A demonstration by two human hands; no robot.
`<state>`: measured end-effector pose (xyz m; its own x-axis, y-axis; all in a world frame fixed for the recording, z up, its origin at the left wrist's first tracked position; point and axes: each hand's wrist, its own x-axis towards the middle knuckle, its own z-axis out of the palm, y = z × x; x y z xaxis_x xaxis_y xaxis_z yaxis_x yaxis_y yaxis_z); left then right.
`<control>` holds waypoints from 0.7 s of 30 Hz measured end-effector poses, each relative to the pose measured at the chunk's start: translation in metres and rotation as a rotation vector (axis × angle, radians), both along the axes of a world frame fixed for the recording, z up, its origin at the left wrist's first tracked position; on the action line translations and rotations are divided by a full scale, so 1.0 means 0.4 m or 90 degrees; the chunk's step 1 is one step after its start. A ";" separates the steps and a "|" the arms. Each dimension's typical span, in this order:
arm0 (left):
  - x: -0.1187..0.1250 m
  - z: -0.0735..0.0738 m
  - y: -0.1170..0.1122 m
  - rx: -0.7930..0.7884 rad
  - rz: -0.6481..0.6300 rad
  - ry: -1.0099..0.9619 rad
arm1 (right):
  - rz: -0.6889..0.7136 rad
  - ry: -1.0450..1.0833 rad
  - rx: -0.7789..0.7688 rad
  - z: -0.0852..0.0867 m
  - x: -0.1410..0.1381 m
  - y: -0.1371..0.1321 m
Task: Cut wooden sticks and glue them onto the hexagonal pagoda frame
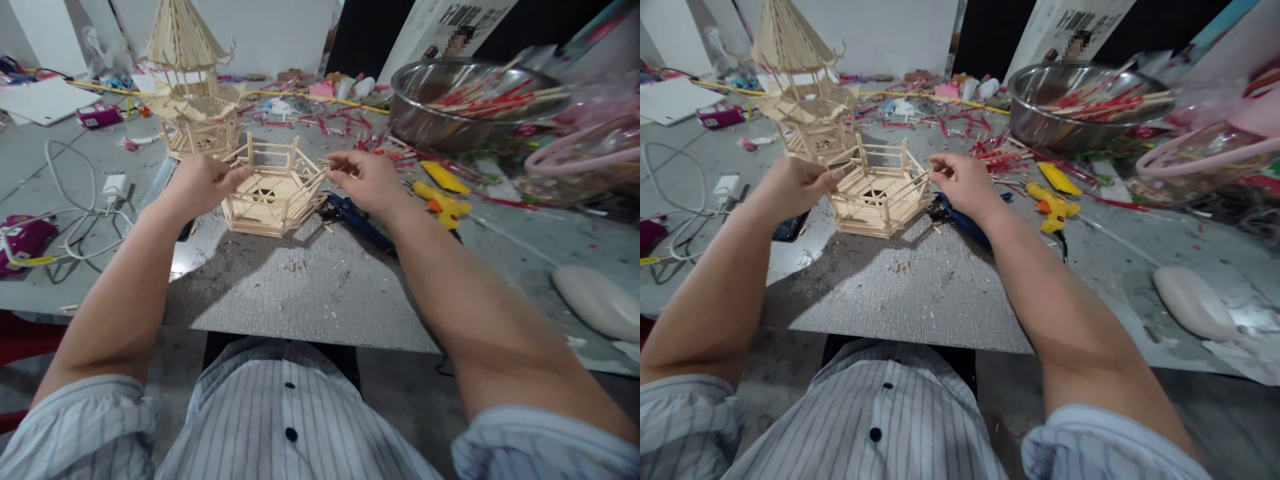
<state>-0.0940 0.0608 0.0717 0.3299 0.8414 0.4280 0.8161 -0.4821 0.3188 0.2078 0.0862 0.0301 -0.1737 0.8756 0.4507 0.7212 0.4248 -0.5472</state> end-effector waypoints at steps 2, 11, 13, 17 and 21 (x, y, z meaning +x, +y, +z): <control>0.012 0.011 -0.014 -0.009 -0.002 0.056 | -0.010 0.013 0.004 0.011 0.023 -0.025; 0.044 0.015 -0.038 0.095 -0.134 0.230 | -0.112 -0.139 -0.140 -0.004 0.176 -0.136; 0.047 0.011 -0.038 0.102 -0.139 0.251 | -0.105 -0.182 -0.153 -0.030 0.186 -0.135; 0.049 0.008 -0.038 0.095 -0.142 0.268 | -0.130 -0.239 -0.126 -0.040 0.177 -0.132; 0.047 0.000 -0.034 0.074 -0.137 0.257 | -0.254 -0.239 -0.136 0.011 0.191 -0.149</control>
<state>-0.0752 0.0473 0.0719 0.6506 0.6899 0.3175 0.7415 -0.6674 -0.0693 0.2843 0.0265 0.0344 0.0739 0.9707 0.2288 0.9635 -0.0102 -0.2677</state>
